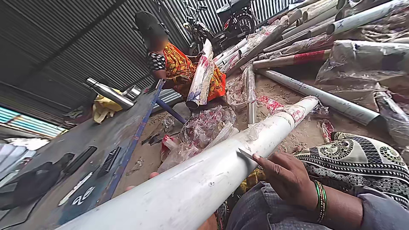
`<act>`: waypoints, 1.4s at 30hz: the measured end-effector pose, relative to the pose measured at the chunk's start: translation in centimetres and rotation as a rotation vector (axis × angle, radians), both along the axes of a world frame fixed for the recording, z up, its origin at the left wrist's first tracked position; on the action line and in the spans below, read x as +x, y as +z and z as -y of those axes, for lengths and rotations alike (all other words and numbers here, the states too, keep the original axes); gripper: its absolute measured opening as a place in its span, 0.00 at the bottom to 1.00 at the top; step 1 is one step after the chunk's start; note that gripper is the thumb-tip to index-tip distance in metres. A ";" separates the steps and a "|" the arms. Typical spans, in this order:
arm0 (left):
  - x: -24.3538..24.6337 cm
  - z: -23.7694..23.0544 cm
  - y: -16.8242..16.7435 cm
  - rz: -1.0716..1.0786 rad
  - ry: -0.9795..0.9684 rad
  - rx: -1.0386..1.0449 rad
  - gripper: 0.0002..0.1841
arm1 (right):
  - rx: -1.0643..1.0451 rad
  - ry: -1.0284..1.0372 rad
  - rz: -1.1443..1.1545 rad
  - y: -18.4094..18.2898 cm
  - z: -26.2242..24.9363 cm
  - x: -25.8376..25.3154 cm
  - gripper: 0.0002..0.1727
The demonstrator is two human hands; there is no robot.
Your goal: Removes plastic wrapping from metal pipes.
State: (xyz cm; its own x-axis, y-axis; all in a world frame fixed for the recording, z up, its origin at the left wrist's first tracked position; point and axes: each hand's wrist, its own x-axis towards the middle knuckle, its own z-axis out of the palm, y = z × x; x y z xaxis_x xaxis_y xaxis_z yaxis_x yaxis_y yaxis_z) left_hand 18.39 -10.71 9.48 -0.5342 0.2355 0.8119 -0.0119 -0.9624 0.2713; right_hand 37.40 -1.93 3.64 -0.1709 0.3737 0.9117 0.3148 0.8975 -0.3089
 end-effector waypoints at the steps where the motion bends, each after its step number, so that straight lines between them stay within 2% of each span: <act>1: -0.1 -0.3 0.2 0.102 -0.010 0.010 0.34 | 0.004 -0.006 0.001 0.0 0.0 -0.2 0.20; 2: -0.1 -0.5 0.3 0.135 0.003 0.018 0.36 | 0.000 -0.024 0.008 -0.2 -0.1 -0.3 0.20; 5: 0.4 -0.4 0.1 -0.039 0.098 -0.004 0.29 | -0.019 -0.088 0.023 -0.2 -0.6 -0.2 0.21; 6: 0.7 -0.4 0.2 -0.023 0.107 -0.007 0.29 | -0.030 -0.086 0.016 -0.2 -0.6 -0.1 0.21; 9: 0.1 -0.8 0.0 0.138 0.111 -0.019 0.40 | -0.019 -0.023 0.002 0.1 0.0 0.2 0.21; 13: -0.5 -0.9 0.4 0.207 0.062 0.017 0.41 | 0.031 -0.054 0.015 -0.1 -0.4 -0.2 0.19; 15: -0.4 -1.2 0.6 0.205 0.105 0.022 0.40 | 0.017 -0.112 0.021 -0.1 -1.0 -0.1 0.20; 18: 0.5 -0.5 0.2 0.051 0.115 0.010 0.30 | -0.020 -0.132 0.020 -0.4 -1.2 0.3 0.21; 19: 0.5 -0.3 0.0 0.010 0.084 0.020 0.30 | -0.003 -0.108 0.016 -0.2 -1.1 0.4 0.21; 21: -0.5 -0.4 -0.3 0.104 0.015 0.022 0.34 | 0.038 -0.053 0.026 -0.1 -0.7 0.4 0.20; 24: -0.7 -1.0 0.3 0.227 0.058 0.024 0.42 | 0.061 -0.088 0.037 -0.5 -1.0 -0.1 0.19; 28: -0.5 -1.0 0.6 0.180 0.082 0.011 0.37 | -0.018 -0.134 0.038 -0.7 -1.6 0.2 0.21; 31: -0.7 0.0 -0.4 -0.109 0.024 -0.006 0.31 | -0.019 -0.048 0.017 -0.9 -1.5 1.1 0.21; 33: -0.3 0.3 -0.5 -0.060 -0.037 0.002 0.30 | -0.002 -0.012 0.024 -1.2 -1.5 1.5 0.21; 38: 0.5 0.3 -0.2 -0.039 -0.011 -0.006 0.28 | 0.027 -0.037 0.062 -2.6 -2.1 2.6 0.20; 40: -0.2 -0.1 -0.1 0.064 0.025 -0.012 0.32 | 0.036 -0.039 0.084 -3.0 -2.4 3.1 0.20; 42: -1.5 -0.8 0.0 0.171 0.039 -0.012 0.44 | 0.047 -0.028 0.105 -3.2 -2.7 3.3 0.20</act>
State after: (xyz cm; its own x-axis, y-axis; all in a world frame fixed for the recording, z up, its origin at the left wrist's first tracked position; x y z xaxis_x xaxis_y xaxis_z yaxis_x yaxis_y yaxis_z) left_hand 16.89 -9.91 9.50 -0.6729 0.2214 0.7058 -0.0220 -0.9597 0.2800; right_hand 40.70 0.78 0.43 -0.2568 0.3369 0.9058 0.3687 0.9005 -0.2304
